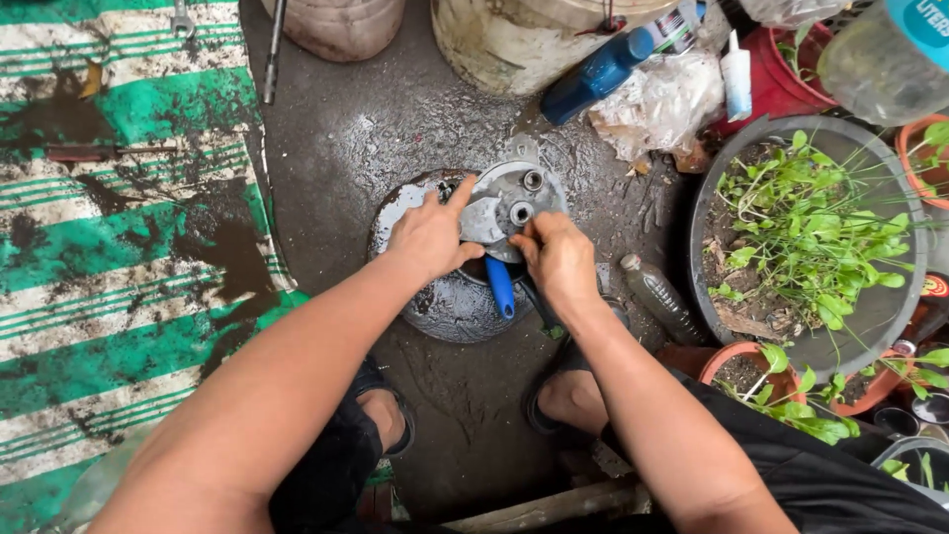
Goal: The person is using a brush and a metal scraper to clean the interior of a motorcycle brake drum.
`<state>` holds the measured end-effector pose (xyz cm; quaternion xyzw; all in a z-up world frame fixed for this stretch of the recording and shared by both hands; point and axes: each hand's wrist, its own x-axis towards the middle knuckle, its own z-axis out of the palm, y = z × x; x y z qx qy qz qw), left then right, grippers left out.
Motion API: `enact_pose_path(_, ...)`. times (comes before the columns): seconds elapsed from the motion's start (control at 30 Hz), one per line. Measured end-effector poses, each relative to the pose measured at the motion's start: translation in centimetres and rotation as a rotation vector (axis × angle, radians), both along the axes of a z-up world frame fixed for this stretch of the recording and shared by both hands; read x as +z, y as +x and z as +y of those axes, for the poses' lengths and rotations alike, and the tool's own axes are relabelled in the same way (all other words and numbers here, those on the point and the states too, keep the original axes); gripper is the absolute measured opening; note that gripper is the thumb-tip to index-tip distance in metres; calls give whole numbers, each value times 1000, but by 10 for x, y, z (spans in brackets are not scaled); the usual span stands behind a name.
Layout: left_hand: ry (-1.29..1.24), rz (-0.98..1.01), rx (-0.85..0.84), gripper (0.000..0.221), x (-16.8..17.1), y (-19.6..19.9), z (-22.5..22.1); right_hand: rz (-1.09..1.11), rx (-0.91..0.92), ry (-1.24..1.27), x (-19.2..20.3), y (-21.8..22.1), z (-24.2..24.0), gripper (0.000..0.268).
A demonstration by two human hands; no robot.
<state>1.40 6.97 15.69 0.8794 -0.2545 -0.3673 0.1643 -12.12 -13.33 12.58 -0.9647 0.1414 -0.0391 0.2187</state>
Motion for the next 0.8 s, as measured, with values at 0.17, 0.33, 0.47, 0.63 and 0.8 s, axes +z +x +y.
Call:
enact_pose_path(0.17,-84,20,-21,101,-9,-7,5,88,2,-62,6,9,3,36)
enact_pose_path(0.33,-222,21,51,96,6,-6,13,83,-21,42,17,2,0,27)
enact_pose_path(0.47,-202,-49,47,104,-17,-11,7,65,36,96,31,23,-5,10)
enact_pose_path(0.63,-224,-17,49,97,-15,-8,7,98,120,114,24,35,-18,24)
enact_pose_path(0.8,-229,-13,39,101,-29,-13,4,218,-31,50,19,30,-15,18)
